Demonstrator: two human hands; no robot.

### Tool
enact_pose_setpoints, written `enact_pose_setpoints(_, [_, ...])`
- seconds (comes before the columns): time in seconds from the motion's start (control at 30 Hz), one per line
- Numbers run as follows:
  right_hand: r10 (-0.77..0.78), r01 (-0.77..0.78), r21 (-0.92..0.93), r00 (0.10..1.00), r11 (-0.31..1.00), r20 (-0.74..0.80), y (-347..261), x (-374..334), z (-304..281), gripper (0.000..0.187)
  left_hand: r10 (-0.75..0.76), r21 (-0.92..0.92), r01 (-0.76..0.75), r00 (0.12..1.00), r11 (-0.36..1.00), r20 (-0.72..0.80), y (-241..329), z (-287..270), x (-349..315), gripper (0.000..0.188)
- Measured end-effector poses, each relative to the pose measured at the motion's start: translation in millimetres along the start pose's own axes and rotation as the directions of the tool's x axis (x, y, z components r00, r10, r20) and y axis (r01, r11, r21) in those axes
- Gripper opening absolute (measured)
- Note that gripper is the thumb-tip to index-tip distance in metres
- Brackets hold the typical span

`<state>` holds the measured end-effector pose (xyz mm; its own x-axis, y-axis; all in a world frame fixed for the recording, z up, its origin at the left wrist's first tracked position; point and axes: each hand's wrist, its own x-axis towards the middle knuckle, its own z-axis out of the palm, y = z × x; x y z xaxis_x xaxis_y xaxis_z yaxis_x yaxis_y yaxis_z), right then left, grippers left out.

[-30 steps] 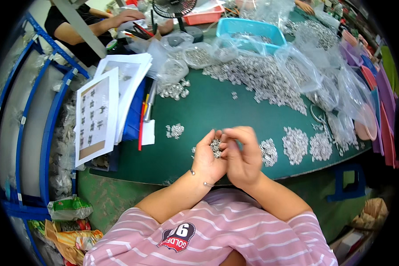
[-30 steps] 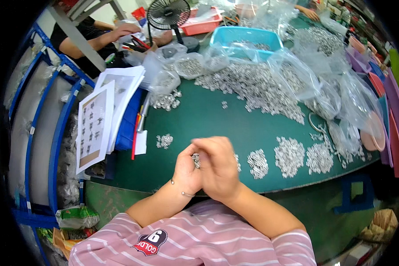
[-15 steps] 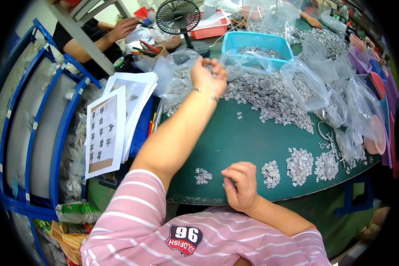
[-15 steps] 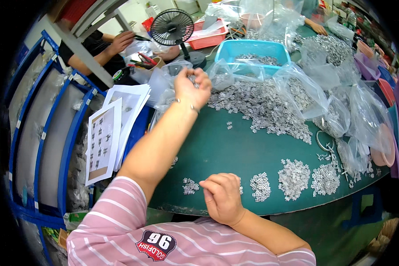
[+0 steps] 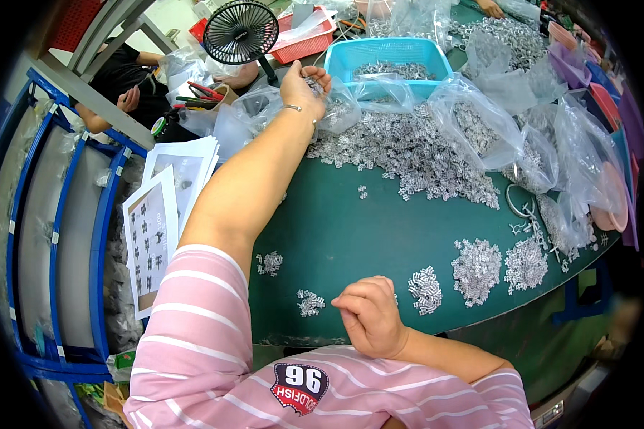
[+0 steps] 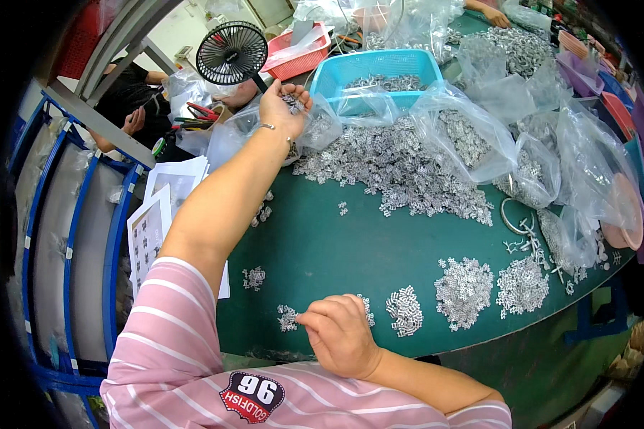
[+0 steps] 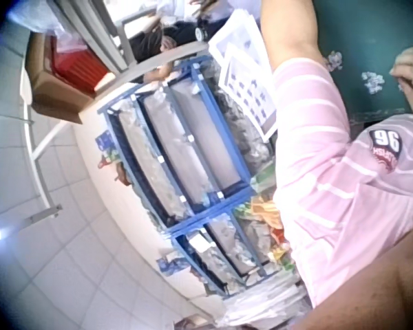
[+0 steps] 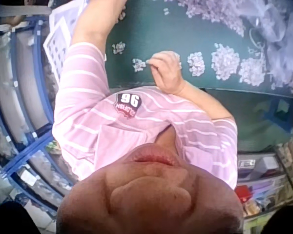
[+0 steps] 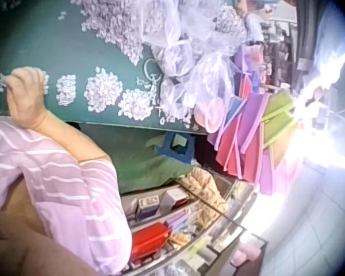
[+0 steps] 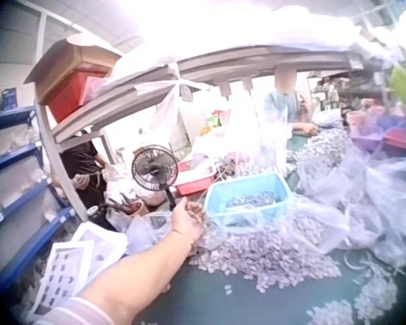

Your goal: The person sorts through piles of small metal flower-shaped charms on a green workstation by hand, picking them up to group them and occasionally holding a handful.

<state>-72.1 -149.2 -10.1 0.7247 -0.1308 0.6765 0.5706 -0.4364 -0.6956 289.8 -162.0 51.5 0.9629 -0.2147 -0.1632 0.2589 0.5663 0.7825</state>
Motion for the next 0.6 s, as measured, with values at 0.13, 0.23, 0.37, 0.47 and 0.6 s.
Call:
enact_pose_setpoints(0.13, [-0.005, 0.005, 0.0, 1.0, 1.0, 0.007, 0.4, 0.0, 0.0, 0.023, 0.018, 0.053, -0.023, 0.996, 0.998, 0.082, 2.6, 1.3, -3.9, 0.04])
enact_pose_setpoints(0.23, [-0.017, 0.017, -0.001, 1.0, 1.0, 0.009, 0.3, 0.9, -0.9, 0.023, 0.03, 0.116, -0.044, 0.992, 0.992, 0.125, 3.7, 2.1, -8.7, 0.042])
enact_pose_setpoints(0.37, [0.007, -0.006, -0.007, 1.0, 1.0, 0.026, 0.9, -2.4, -0.4, 0.026, 0.019, 0.162, -0.051, 0.981, 0.985, 0.193, 4.9, 3.0, -12.2, 0.043])
enact_pose_setpoints(0.47, [0.005, -0.005, -0.011, 1.0, 1.0, 0.025, 0.3, -1.2, -0.7, 0.026, 0.015, 0.218, -0.069, 0.971, 0.974, 0.238, 6.4, 3.0, -15.0, 0.042])
enact_pose_setpoints(0.6, [-0.003, 0.003, -0.018, 1.0, 1.0, 0.016, 2.3, -2.0, -0.1, 0.026, 0.049, 0.295, -0.141, 0.953, 0.945, 0.3, 4.0, 3.0, -16.5, 0.039])
